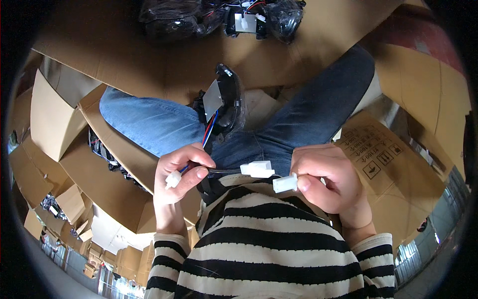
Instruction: The person tests light assemblies by repeatedly picking up a light from a cardboard box, connecting its wire connector to a power cable, disconnecting it, and placing the light into another cardboard box.
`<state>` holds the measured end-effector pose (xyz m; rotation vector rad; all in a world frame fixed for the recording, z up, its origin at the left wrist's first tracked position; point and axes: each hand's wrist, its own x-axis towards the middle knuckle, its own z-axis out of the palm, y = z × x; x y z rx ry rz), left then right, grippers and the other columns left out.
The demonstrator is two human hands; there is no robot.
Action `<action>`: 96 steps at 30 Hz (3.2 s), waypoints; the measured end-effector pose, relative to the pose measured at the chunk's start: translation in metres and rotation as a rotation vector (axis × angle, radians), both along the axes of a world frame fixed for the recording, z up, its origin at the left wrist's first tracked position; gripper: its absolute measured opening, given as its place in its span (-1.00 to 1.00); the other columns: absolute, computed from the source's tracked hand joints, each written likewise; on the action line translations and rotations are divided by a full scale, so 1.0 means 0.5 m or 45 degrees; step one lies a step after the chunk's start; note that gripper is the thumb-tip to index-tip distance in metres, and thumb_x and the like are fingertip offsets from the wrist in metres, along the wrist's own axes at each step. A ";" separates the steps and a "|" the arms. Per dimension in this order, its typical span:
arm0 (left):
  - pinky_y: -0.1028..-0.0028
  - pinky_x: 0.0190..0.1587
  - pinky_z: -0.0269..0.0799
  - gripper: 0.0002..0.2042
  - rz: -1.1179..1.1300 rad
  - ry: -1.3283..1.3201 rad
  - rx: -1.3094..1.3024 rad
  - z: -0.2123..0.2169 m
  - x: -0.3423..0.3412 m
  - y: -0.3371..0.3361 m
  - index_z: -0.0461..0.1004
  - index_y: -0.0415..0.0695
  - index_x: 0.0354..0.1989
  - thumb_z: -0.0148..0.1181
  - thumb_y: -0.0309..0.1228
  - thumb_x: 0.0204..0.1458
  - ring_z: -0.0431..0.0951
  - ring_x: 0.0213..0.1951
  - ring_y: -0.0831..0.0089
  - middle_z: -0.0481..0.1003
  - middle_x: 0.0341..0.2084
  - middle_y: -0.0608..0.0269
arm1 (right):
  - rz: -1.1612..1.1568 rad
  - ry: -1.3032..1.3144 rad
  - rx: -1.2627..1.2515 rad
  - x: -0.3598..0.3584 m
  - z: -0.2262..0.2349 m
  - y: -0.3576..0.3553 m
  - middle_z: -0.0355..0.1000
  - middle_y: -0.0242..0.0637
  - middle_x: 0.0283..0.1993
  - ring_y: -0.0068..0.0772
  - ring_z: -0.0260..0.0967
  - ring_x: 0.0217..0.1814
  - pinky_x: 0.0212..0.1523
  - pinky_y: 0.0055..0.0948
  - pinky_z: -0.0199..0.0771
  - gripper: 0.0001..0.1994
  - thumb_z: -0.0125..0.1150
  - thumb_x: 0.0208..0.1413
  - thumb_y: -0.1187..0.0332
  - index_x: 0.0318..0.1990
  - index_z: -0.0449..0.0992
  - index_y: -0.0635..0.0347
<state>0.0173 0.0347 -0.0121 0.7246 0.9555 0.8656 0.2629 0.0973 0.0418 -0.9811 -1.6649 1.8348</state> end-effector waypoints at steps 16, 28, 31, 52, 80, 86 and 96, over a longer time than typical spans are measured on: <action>0.69 -0.55 0.03 -0.93 -0.074 0.144 0.106 0.016 0.018 0.022 0.44 -0.27 -0.45 0.10 -0.57 -0.15 0.20 -0.60 0.66 0.35 -0.59 0.32 | 0.116 -0.343 0.321 0.014 0.003 0.023 0.25 -0.20 -0.63 -0.16 0.23 -0.57 -0.56 -0.33 0.21 -0.94 0.04 -0.24 0.53 -0.59 0.29 0.27; 0.57 -0.50 0.01 -0.96 0.938 -0.241 0.486 0.218 -0.213 -0.054 0.23 -0.13 -0.46 -0.11 -0.46 -0.01 0.07 -0.63 0.60 0.11 -0.69 0.42 | -0.042 -0.159 0.056 0.074 0.002 0.029 0.20 -0.23 -0.69 -0.28 0.18 -0.67 -0.64 -0.41 0.11 -0.90 -0.04 -0.14 0.50 -0.62 0.31 0.30; 0.57 -0.59 -0.04 -0.94 1.642 0.433 0.911 0.285 -0.253 -0.043 0.20 -0.23 -0.40 -0.12 -0.50 0.00 -0.02 -0.68 0.61 0.01 -0.73 0.43 | 0.037 -0.204 -0.012 0.067 -0.007 0.023 0.22 -0.22 -0.67 -0.25 0.20 -0.65 -0.61 -0.40 0.15 -0.89 -0.04 -0.12 0.48 -0.61 0.30 0.28; 0.54 -0.21 0.34 -0.79 0.035 1.252 0.096 -0.162 0.014 0.199 0.43 -0.19 -0.22 0.02 -0.53 -0.08 0.45 -0.30 0.52 0.48 -0.34 0.20 | 0.018 -0.153 -0.085 0.090 -0.055 0.046 0.23 -0.20 -0.64 -0.20 0.23 -0.59 -0.58 -0.36 0.18 -0.91 -0.04 -0.10 0.49 -0.57 0.30 0.26; 0.30 -0.27 0.28 -0.82 -0.016 1.989 0.496 -0.505 0.214 0.469 0.42 -0.04 -0.46 0.17 -0.34 -0.31 0.35 -0.31 0.26 0.35 -0.46 0.23 | -0.073 -0.086 -0.278 0.101 -0.106 0.123 0.25 -0.17 -0.60 -0.18 0.25 -0.57 -0.55 -0.36 0.23 -0.88 -0.05 -0.04 0.47 -0.54 0.32 0.31; 0.33 -0.30 0.19 -0.86 0.234 1.567 0.779 -0.408 0.195 0.351 0.37 -0.12 -0.49 0.12 -0.48 -0.31 0.34 -0.37 0.23 0.38 -0.50 0.22 | -0.023 -0.121 -0.199 0.090 -0.099 0.108 0.24 -0.17 -0.61 -0.17 0.23 -0.58 -0.56 -0.35 0.21 -0.89 -0.05 -0.05 0.47 -0.54 0.32 0.30; 0.67 -0.45 0.23 -0.87 0.178 0.523 -0.054 -0.123 0.166 0.233 0.32 -0.25 -0.31 -0.15 -0.47 0.07 0.27 -0.57 0.67 0.32 -0.62 0.36 | -0.023 -0.110 -0.154 0.071 -0.070 0.070 0.22 -0.19 -0.64 -0.19 0.22 -0.61 -0.59 -0.36 0.19 -0.90 -0.04 -0.07 0.49 -0.56 0.31 0.28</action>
